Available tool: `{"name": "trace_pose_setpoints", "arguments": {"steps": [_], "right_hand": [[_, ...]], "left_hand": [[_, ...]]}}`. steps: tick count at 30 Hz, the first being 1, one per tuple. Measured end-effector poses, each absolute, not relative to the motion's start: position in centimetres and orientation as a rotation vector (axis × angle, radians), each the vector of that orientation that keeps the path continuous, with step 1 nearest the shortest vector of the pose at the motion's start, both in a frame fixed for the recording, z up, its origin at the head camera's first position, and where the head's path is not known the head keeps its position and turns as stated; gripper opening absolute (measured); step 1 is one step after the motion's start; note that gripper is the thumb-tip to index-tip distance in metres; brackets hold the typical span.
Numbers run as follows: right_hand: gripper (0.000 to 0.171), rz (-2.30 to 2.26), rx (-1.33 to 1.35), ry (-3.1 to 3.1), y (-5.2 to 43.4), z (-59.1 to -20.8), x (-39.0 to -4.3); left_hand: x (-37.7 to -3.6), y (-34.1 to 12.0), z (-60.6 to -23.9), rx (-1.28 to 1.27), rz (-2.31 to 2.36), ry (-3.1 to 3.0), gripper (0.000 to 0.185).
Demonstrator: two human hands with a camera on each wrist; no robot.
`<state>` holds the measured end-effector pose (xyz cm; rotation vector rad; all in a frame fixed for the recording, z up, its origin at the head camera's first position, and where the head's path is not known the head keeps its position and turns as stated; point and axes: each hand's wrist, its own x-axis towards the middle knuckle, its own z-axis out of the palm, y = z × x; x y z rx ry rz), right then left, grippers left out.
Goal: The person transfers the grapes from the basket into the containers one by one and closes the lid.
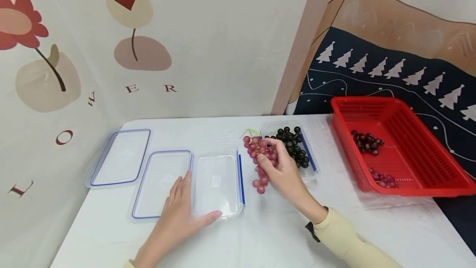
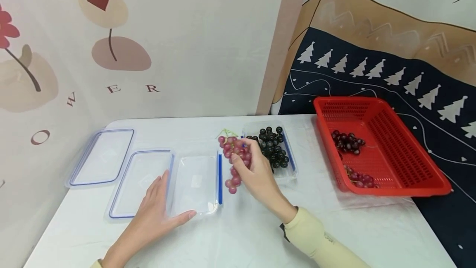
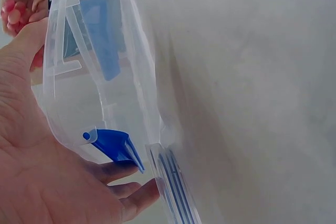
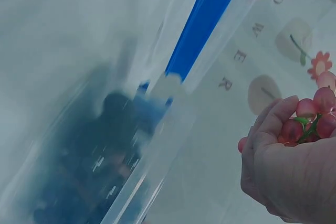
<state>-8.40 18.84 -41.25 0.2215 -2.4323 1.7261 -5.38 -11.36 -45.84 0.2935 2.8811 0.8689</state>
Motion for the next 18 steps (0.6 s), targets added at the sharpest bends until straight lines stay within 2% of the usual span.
{"name": "trace_pose_setpoints", "arguments": {"steps": [18], "right_hand": [[0.047,1.718,0.338,-2.527,12.8,-43.6,-9.2]], "left_hand": [[-5.2,-11.4,-46.1,0.302,0.857,2.894,0.146]]}}
